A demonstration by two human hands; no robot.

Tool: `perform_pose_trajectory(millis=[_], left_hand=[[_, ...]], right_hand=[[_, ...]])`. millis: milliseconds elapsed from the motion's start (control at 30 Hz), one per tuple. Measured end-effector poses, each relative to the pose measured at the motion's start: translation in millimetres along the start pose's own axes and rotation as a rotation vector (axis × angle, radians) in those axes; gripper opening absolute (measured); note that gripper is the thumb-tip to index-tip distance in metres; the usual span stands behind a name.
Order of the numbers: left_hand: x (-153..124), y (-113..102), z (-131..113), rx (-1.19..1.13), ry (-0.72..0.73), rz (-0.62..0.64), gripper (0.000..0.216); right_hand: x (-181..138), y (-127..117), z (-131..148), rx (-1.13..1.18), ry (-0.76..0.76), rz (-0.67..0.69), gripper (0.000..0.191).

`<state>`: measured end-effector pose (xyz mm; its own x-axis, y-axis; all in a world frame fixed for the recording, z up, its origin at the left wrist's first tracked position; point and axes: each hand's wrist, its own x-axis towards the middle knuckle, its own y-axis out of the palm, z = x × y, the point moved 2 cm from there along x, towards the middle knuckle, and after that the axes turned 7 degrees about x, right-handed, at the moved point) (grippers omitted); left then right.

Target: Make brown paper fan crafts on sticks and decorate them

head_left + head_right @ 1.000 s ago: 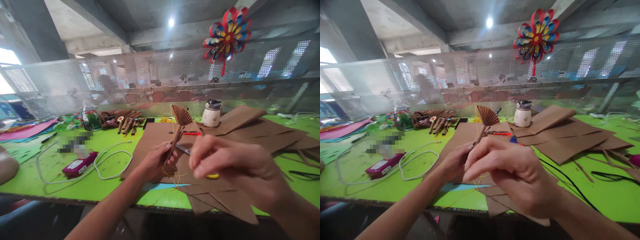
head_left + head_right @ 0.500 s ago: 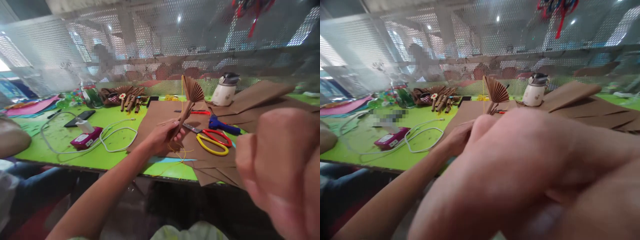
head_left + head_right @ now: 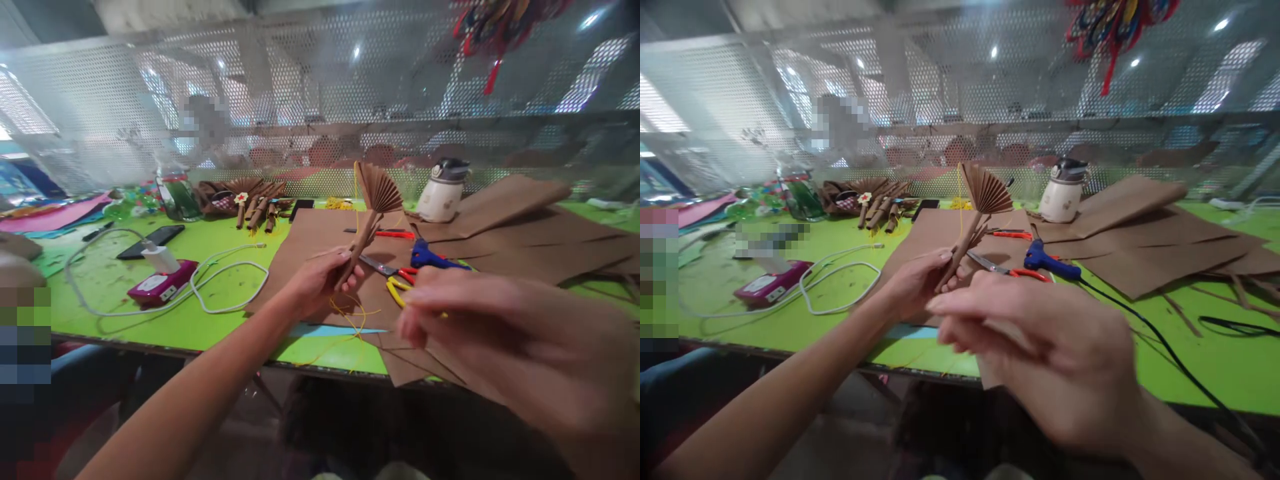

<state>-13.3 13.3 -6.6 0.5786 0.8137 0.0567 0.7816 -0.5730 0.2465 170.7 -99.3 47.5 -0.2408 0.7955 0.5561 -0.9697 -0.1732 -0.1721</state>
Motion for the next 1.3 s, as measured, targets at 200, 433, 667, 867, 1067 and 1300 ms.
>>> perform_pose_trajectory(millis=[200,433,667,867,1067,1300], left_hand=[[-2.1,0.7,-6.5,0.024,0.056,-0.03,0.022],[-3.6,2.6,-9.9,0.029,0.068,-0.028,0.022],[-6.3,9.2,-13.6,0.02,0.073,0.069,0.023],[-5.4,10.1,-7.8,0.004,0.047,0.095,0.023],[-3.8,9.9,-3.1,0.002,0.038,0.082,0.021],[-4.6,9.5,-3.1,-0.004,0.018,0.081,0.023]], right_hand=[[55.7,-10.8,-57.9,0.18,0.181,-0.234,0.033],[74.9,-14.1,-100.1,0.318,0.423,-0.092,0.031],[77.8,15.0,-95.3,0.543,0.459,0.156,0.028],[71.2,26.3,-89.5,0.699,0.394,0.132,0.02],[69.6,26.3,-92.8,0.71,0.377,0.115,0.02],[69.9,27.4,-90.5,0.769,0.394,0.103,0.022]])
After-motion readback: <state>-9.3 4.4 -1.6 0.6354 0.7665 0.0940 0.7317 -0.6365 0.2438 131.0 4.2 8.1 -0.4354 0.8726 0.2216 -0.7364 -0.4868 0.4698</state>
